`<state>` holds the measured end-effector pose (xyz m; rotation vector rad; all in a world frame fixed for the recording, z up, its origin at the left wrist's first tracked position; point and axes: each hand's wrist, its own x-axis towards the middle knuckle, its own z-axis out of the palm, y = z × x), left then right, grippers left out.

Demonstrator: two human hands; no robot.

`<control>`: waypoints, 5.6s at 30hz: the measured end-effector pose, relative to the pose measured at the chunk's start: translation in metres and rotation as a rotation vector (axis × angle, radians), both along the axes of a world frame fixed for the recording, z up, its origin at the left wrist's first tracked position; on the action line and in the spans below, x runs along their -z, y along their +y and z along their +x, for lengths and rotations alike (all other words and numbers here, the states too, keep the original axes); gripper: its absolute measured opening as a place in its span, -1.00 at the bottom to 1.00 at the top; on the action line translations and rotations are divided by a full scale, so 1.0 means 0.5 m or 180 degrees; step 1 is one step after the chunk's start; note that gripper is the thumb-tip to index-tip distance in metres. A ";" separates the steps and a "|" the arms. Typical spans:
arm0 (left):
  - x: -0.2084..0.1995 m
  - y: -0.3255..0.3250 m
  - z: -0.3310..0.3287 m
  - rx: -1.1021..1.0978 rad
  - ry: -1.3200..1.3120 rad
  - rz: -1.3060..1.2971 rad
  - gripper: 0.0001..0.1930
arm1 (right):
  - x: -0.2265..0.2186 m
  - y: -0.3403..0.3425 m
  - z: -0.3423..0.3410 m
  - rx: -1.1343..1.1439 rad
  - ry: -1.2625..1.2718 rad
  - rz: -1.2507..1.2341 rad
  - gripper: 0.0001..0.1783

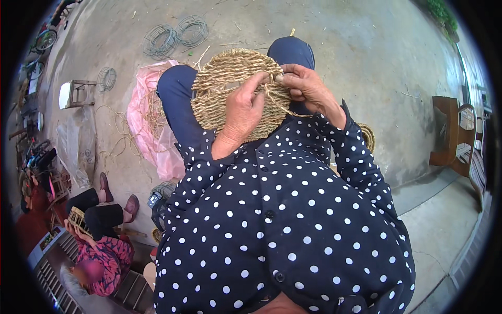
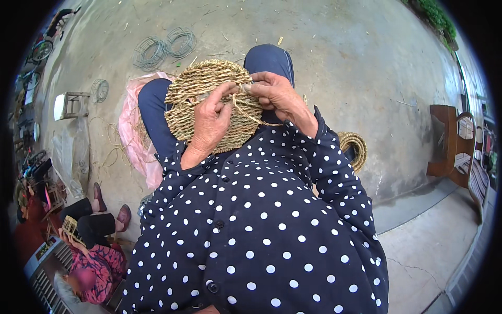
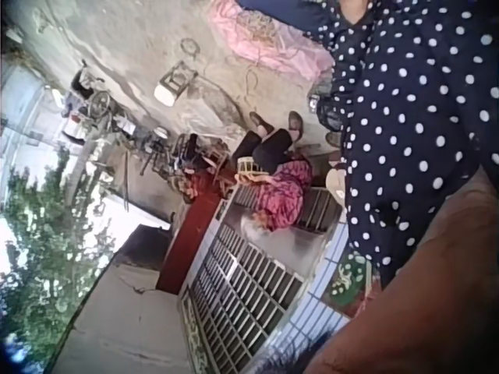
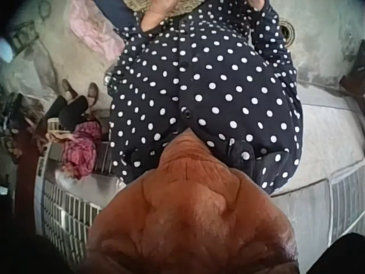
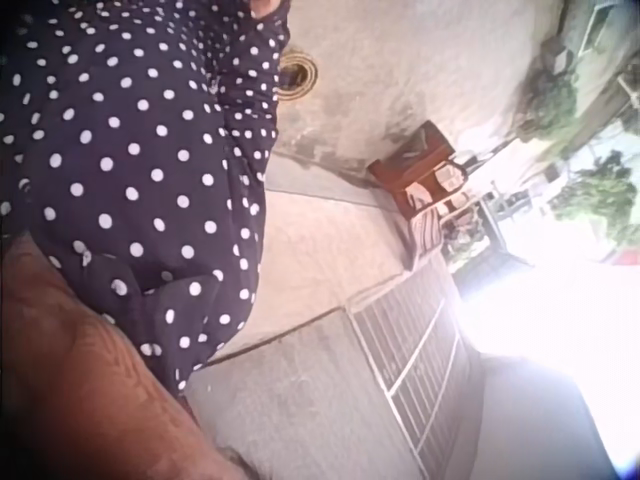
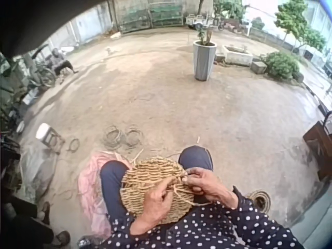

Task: The person is weaving a circular mat using straw or dried grass.

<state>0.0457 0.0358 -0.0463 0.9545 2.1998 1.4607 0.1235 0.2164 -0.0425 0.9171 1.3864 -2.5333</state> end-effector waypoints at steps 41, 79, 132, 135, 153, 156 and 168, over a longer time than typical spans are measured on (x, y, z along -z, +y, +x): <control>-0.012 -0.005 -0.010 -0.0170 -0.0899 0.0203 -0.62 | 0.009 0.081 0.069 -0.0844 0.0486 0.4141 -0.70; -0.009 -0.011 -0.024 0.0245 0.0310 -0.0105 -0.57 | 0.126 0.559 0.529 0.1229 -0.2617 0.4728 -0.62; -0.031 0.080 -0.029 0.0966 0.2577 -0.0435 -0.76 | -0.015 -0.012 0.040 0.0346 0.0250 0.0448 -0.47; -0.021 0.077 -0.038 0.0851 0.2421 -0.0203 -0.76 | -0.008 -0.017 0.046 0.0355 0.0495 0.0255 -0.46; -0.082 0.124 -0.089 0.1944 0.3418 -0.0962 -0.91 | 0.009 -0.019 0.034 0.0539 0.0484 0.0364 -0.48; -0.084 0.123 -0.087 0.2156 0.3690 -0.0875 -0.92 | 0.003 -0.013 0.037 0.0374 0.0423 0.0392 -0.47; -0.131 0.095 -0.086 0.1761 0.3771 -0.0699 -0.94 | -0.032 0.033 0.071 0.0104 0.0419 0.4051 -0.72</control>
